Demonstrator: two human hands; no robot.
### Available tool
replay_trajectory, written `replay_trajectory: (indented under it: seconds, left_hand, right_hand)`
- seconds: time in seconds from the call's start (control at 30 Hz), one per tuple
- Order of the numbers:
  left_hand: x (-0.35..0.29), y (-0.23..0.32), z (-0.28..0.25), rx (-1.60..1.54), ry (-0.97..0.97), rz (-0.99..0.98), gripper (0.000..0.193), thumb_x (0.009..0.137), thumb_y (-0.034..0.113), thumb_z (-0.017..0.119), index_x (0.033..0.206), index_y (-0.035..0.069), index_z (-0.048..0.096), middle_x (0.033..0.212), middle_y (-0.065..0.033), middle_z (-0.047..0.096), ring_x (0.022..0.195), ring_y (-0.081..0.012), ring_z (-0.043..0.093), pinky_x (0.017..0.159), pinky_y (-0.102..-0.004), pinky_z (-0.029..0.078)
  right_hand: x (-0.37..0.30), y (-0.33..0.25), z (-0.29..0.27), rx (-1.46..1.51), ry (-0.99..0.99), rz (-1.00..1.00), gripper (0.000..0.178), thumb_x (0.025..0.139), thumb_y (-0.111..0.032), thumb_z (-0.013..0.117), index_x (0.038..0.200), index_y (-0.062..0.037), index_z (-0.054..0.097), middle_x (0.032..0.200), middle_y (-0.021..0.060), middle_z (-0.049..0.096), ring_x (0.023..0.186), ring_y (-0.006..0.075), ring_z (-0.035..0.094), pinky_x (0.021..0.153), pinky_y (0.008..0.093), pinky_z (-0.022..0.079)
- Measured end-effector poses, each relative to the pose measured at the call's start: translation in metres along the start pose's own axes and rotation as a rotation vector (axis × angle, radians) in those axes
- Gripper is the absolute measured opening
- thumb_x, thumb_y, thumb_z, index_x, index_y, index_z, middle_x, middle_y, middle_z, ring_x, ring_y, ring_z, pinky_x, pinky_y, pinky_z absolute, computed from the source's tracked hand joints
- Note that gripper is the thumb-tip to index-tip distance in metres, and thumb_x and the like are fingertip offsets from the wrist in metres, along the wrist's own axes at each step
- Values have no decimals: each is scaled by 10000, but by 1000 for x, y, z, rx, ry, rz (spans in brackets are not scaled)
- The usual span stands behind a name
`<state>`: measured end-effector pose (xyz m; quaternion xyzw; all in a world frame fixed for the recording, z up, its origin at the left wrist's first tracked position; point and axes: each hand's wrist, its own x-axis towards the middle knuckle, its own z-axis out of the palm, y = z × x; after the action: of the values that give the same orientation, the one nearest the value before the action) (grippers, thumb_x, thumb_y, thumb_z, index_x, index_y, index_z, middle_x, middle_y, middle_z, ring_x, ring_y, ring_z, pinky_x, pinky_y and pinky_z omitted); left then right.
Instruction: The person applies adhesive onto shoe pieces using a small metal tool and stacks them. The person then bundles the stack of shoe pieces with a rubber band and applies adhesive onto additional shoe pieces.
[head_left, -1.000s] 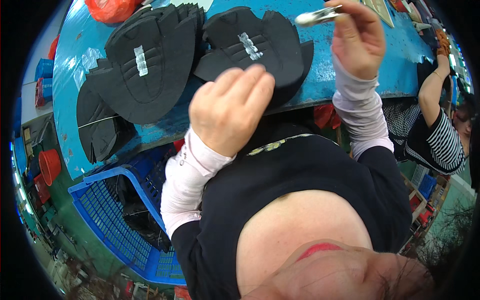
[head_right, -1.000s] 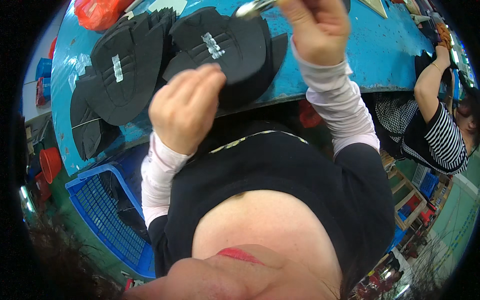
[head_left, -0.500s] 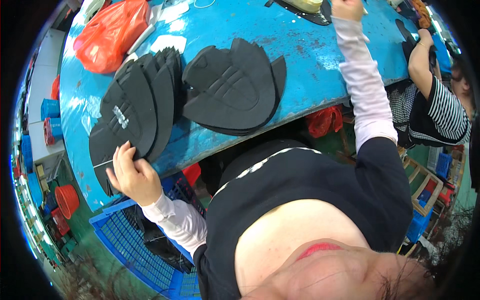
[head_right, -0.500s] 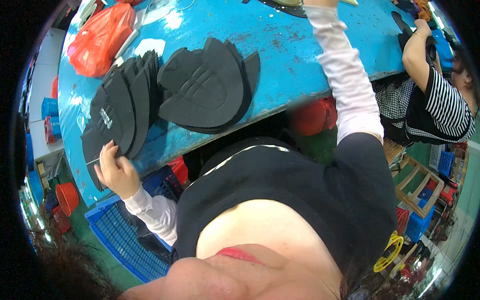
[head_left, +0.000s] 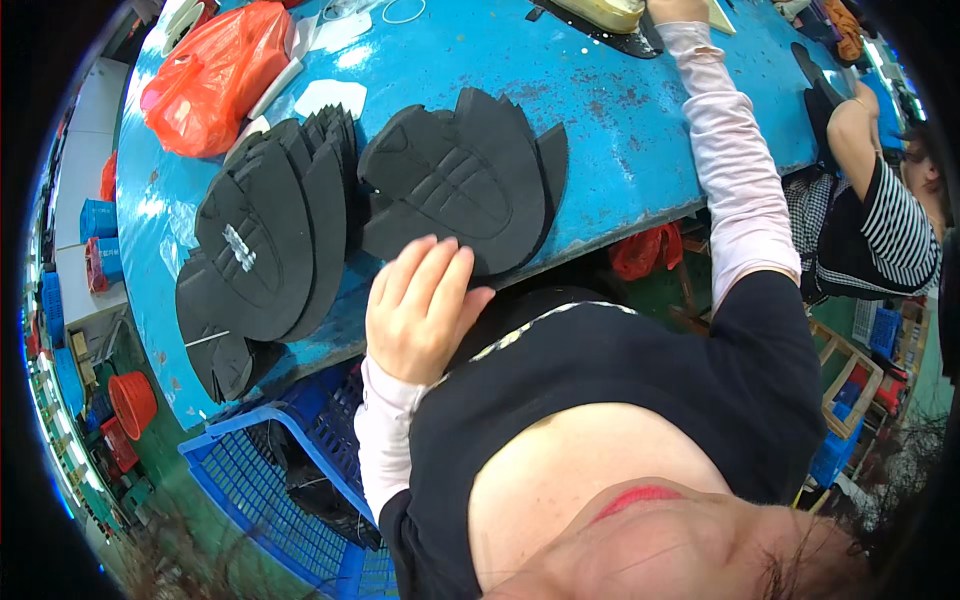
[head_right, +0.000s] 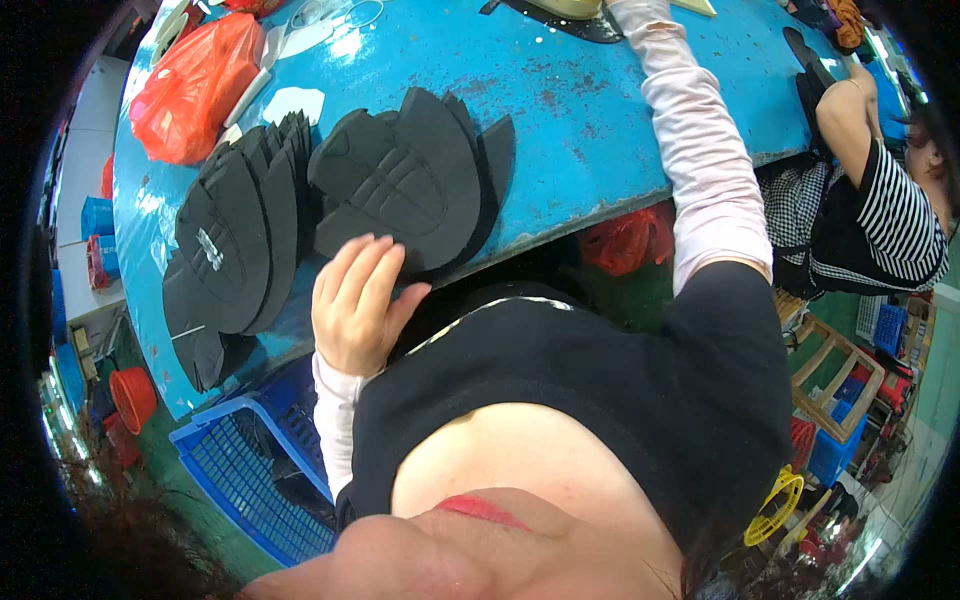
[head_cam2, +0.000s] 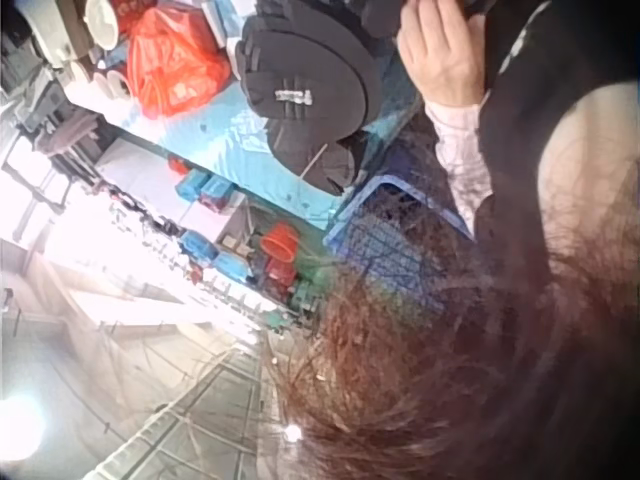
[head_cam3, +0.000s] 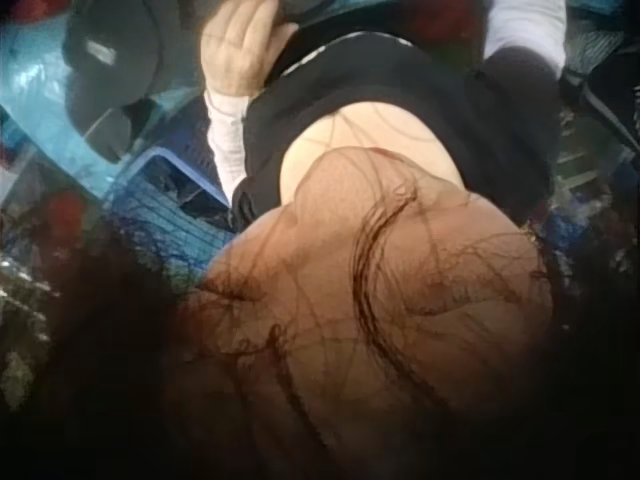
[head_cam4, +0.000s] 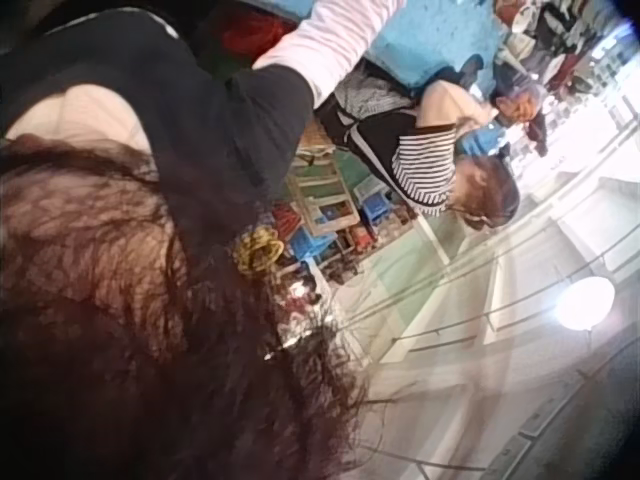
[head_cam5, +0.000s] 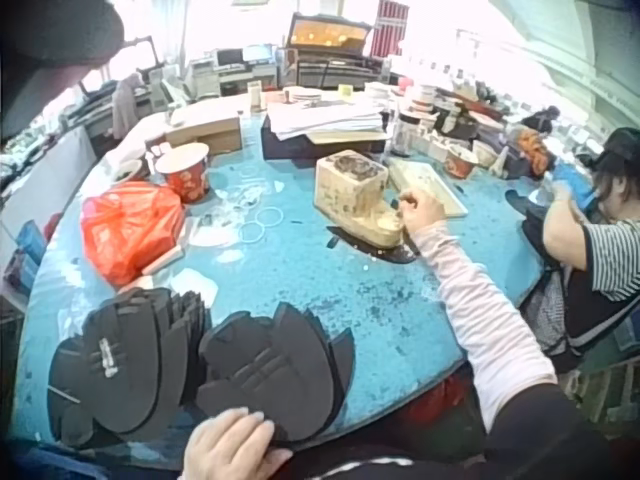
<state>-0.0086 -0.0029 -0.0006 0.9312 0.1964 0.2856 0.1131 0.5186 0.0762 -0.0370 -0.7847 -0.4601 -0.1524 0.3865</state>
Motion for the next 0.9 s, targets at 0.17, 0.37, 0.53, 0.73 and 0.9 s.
replay_trajectory:
  seconds: [0.17,0.37,0.53,0.73,0.9]
  left_hand:
    - [-6,3,10,207,-93,-199,619,671,266,879,1252,157,696,1356,-119,605,1222,-349,547,952,-435,469]
    - [-14,-9,32,0,-6,-206,694,635,141,902,1290,139,675,1405,-171,512,1288,-418,480,1052,-489,441]
    - [3,-35,29,-78,-19,-66,675,591,117,908,1225,97,677,1303,-180,528,1245,-430,504,1009,-493,482]
    - [9,-10,26,107,-15,-38,631,752,452,823,1235,75,674,1318,-136,597,1260,-350,552,1024,-452,422]
    - [11,-4,41,44,-20,15,523,764,349,824,1183,71,683,1244,-95,648,1197,-306,600,976,-410,454]
  right_hand:
    - [4,55,-17,312,-51,25,169,899,-173,676,993,-53,748,831,87,754,727,233,703,686,345,553]
    - [-42,3,-49,1360,-143,781,173,924,-141,717,1089,-89,714,839,26,720,656,121,612,566,280,463]
    - [-132,-128,-55,1321,-436,216,218,941,40,654,1152,-14,657,1091,110,702,936,166,655,817,294,528]
    - [-172,-209,-69,687,-398,-593,242,803,46,765,1022,-47,721,1004,81,725,897,266,657,778,340,536]
    - [-169,-214,-59,653,-426,-720,244,815,15,766,1037,-76,725,1001,61,730,895,262,657,810,351,528]
